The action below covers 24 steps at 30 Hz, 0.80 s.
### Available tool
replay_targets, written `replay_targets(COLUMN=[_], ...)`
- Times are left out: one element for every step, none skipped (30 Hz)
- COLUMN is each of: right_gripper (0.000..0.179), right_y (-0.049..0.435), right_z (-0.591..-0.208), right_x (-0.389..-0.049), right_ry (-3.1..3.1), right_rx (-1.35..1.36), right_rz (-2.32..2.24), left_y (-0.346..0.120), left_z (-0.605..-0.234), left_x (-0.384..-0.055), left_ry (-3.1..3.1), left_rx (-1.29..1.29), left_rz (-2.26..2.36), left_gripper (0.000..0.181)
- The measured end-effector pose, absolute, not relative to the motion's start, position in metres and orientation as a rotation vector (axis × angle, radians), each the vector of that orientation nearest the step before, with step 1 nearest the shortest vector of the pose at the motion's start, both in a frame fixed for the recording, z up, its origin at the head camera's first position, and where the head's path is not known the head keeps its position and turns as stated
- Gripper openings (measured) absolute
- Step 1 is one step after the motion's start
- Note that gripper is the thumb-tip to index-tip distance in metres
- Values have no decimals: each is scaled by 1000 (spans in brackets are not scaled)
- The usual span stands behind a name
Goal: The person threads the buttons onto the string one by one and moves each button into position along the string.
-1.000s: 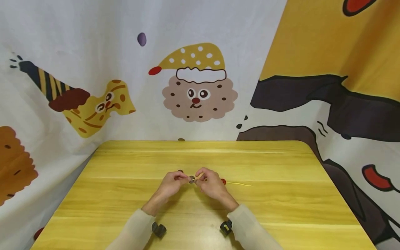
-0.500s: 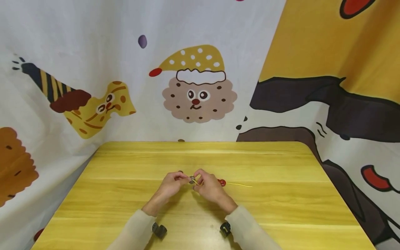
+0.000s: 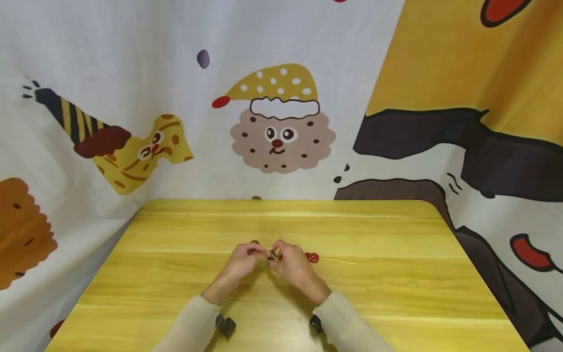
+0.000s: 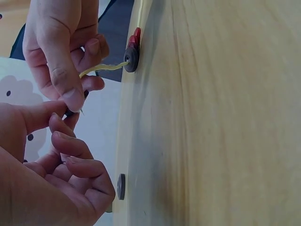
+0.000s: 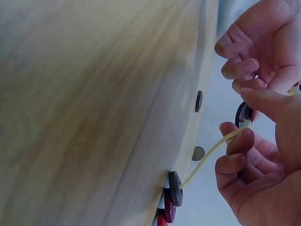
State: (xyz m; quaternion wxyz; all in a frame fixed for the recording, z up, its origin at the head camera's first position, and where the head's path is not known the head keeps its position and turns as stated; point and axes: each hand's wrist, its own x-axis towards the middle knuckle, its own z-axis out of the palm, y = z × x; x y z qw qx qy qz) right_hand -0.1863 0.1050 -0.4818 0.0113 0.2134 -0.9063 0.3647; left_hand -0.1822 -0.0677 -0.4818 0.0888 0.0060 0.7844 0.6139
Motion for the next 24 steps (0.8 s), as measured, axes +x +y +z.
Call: replay_targets(right_gripper=[25, 24, 24, 23, 22, 22, 21, 21, 21, 20, 20, 21, 21, 21, 22, 22, 23, 23, 24, 24, 25, 25, 26, 26], right_y=[104, 104, 103, 103, 102, 102, 102, 102, 102, 102, 102, 102, 103, 103, 104, 105, 105, 106, 107, 107, 108, 108, 108, 109], right_z=[-482, -481, -481, -482, -482, -482, -482, -482, -483, -483, -483, -483, -483, -483, -483, -483, -483, -483, -482, -481, -481, -480, -480, -480], right_x=[-186, -186, -186, -187, -187, -187, -187, -188, -188, -188, -188, -188, -187, -187, -187, -187, -187, -187, -187, -187, -187, -186, -186, -186], right_ry=[-2823, -2821, -2821, -2822, -2824, -2825, -2823, -2821, -2819, -2818, -2814, -2812, -2810, -2810, -2811, -2812, -2813, -2817, -2815, -2813, -2812, -2808, -2805, -2802], right_rx=[664, 664, 664, 665, 664, 662, 665, 668, 672, 672, 679, 684, 687, 688, 690, 689, 685, 673, 667, 662, 659, 657, 655, 657], right_rz=[1121, 1107, 1095, 1087, 1082, 1076, 1074, 1077, 1079, 1083, 1092, 1104, 1116, 1130, 1145, 1162, 1182, 1193, 1206, 1212, 1218, 1223, 1228, 1233], left_y=[-68, -67, -67, -67, -67, -68, -68, -68, -69, -70, -70, -71, -72, -73, -74, -75, -75, -75, -75, -75, -75, -75, -75, -76], left_z=[-482, -481, -482, -482, -482, -482, -482, -482, -482, -483, -483, -483, -483, -483, -483, -483, -483, -483, -483, -483, -483, -483, -484, -484], left_x=[-182, -182, -182, -182, -182, -182, -182, -182, -182, -183, -183, -183, -183, -183, -184, -184, -184, -184, -184, -185, -185, -185, -184, -184], left_ry=[2337, 2338, 2343, 2345, 2347, 2346, 2346, 2345, 2349, 2346, 2344, 2341, 2341, 2334, 2331, 2321, 2315, 2307, 2301, 2294, 2292, 2289, 2287, 2284], left_rx=[16, 13, 18, 14, 12, 13, 15, 17, 27, 22, 23, 25, 32, 33, 30, 17, 15, 13, 11, 0, -6, -10, -13, -17], left_rz=[1826, 1827, 1827, 1828, 1828, 1828, 1826, 1823, 1817, 1812, 1807, 1804, 1803, 1806, 1808, 1812, 1817, 1825, 1829, 1829, 1827, 1825, 1821, 1817], left_gripper=[14, 14, 14, 14, 14, 14, 15, 15, 15, 15, 15, 15, 16, 16, 17, 17, 17, 17, 18, 18, 19, 20, 21, 22])
